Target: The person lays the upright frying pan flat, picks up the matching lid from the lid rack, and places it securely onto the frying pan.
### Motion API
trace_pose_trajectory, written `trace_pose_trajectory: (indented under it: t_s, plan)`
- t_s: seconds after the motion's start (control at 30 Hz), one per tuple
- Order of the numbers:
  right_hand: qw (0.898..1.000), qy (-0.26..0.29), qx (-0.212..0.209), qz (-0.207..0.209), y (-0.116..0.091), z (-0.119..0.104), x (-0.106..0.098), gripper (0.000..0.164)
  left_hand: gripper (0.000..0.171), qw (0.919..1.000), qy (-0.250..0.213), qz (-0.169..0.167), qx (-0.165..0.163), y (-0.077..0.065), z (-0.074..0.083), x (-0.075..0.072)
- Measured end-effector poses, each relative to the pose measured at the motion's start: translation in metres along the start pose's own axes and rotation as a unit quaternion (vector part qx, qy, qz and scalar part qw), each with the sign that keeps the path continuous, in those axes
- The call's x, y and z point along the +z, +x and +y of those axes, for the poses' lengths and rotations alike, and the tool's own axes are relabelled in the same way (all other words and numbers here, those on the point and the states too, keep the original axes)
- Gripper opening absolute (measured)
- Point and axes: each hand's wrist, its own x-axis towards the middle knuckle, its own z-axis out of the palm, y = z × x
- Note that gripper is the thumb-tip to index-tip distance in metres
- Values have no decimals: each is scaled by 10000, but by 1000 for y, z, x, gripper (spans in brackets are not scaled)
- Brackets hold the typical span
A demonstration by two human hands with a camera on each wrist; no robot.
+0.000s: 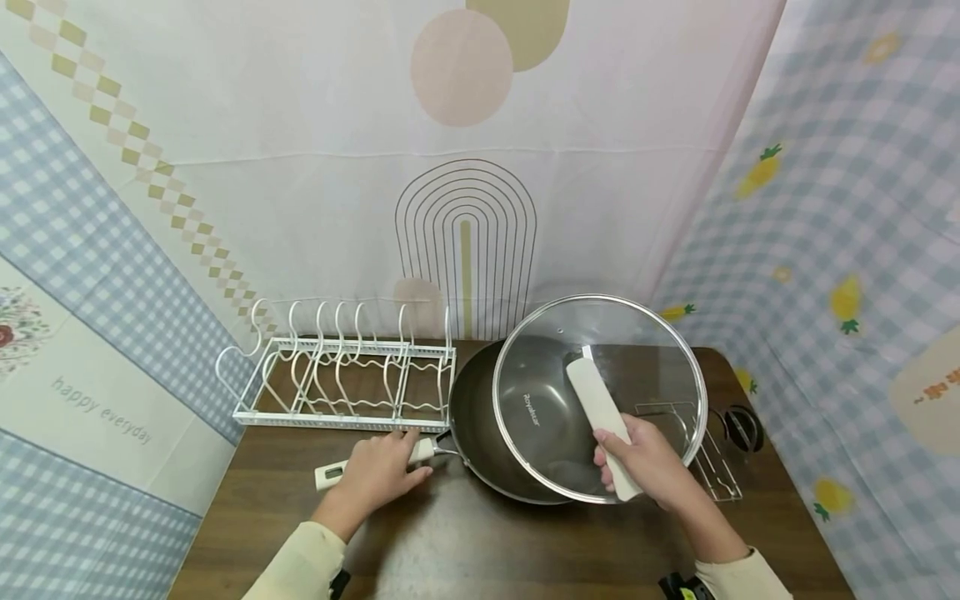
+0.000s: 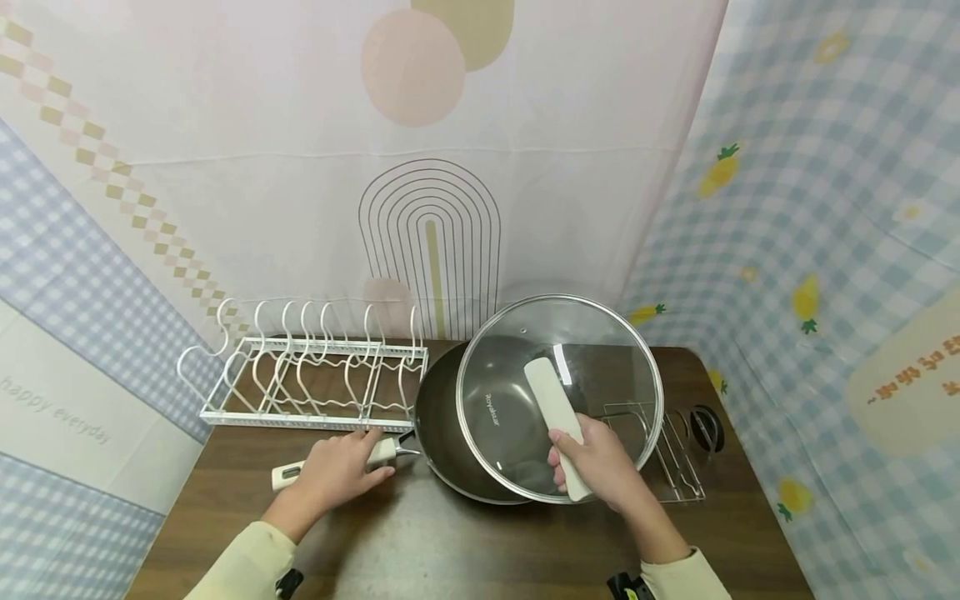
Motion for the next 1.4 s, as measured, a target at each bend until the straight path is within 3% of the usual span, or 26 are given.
trace_pose_trajectory:
  t_s: [0.23, 0.43, 0.83, 1.4]
  plan:
    - [9999, 50, -51, -120, 4, 1, 0, 31, 55, 9905, 759, 1052, 464, -5, -3, 7]
    - [9989, 360, -13, -288, 9, 4, 3, 33, 55, 9800, 1070, 1518, 712, -3, -7, 12]
    - [9949, 714, 96, -711, 19, 9, 13, 33, 54, 9727, 1298, 1734, 834, -2, -11, 19]
    - [9896, 1034, 250, -965, 27, 19, 21, 29, 59, 9751, 1184, 1714, 759, -2, -11, 19]
